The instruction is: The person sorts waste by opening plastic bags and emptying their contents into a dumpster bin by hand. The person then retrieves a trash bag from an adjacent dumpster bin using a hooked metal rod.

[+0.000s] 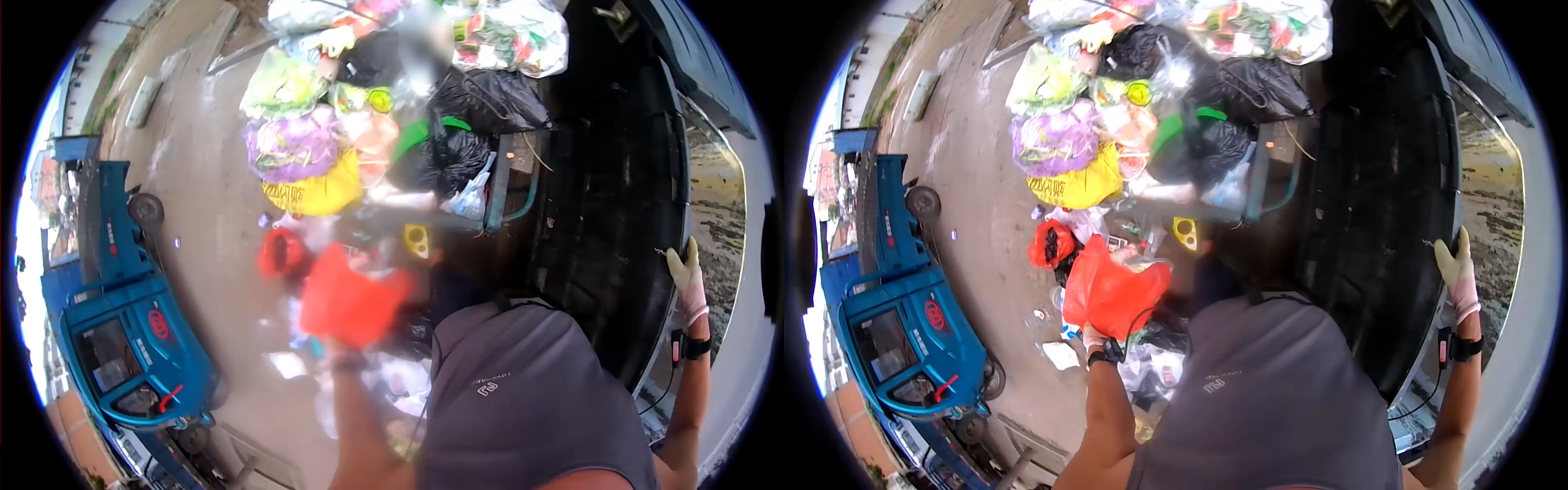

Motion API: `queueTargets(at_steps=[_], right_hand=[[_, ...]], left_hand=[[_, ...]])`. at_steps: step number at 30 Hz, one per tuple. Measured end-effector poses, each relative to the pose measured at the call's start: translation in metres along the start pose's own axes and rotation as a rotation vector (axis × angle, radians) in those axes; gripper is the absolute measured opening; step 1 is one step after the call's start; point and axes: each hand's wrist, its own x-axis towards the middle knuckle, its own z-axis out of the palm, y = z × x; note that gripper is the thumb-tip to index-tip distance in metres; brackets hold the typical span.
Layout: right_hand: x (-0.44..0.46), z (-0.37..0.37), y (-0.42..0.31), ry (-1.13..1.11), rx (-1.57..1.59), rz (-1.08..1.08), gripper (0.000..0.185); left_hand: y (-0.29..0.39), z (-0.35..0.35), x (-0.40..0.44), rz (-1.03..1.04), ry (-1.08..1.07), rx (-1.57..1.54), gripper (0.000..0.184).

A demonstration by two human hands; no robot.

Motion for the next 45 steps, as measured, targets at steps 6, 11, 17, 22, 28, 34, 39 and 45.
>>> queueTargets(at_steps=[6,11,17,22,28,34,39,45], right_hand=[[0.002,0.007,-0.006,0.067,-0.379,0.218,0.072],[0.007,0.012,-0.026,0.147,-0.576,0.383,0.071],[0.015,0.013,-0.028,0.172,-0.613,0.483,0.076],[0.009,0.03,-0.062,0.213,-0.724,0.568,0.077],[-0.005,0.035,-0.065,0.257,-0.571,0.498,0.07],[-0.007,0.044,-0.08,0.31,-0.633,0.541,0.07],[-0.006,0.039,-0.041,0.361,-0.647,0.508,0.068],[-0.009,0.041,-0.051,0.359,-0.588,0.539,0.068]], left_hand=[[-0.067,-0.085,0.031,-0.093,0.202,0.364,0.064],[-0.098,-0.128,0.03,-0.141,0.191,0.41,0.071],[-0.086,-0.148,0.047,-0.064,0.287,0.124,0.099],[-0.001,-0.116,0.129,0.017,0.517,0.372,0.091],[0.249,0.023,0.092,0.636,0.354,0.549,0.066],[0.452,0.164,0.045,1.524,0.278,0.676,0.065],[0.541,0.22,0.055,1.514,0.364,0.752,0.079],[0.625,0.239,0.094,1.328,0.361,0.785,0.104]])
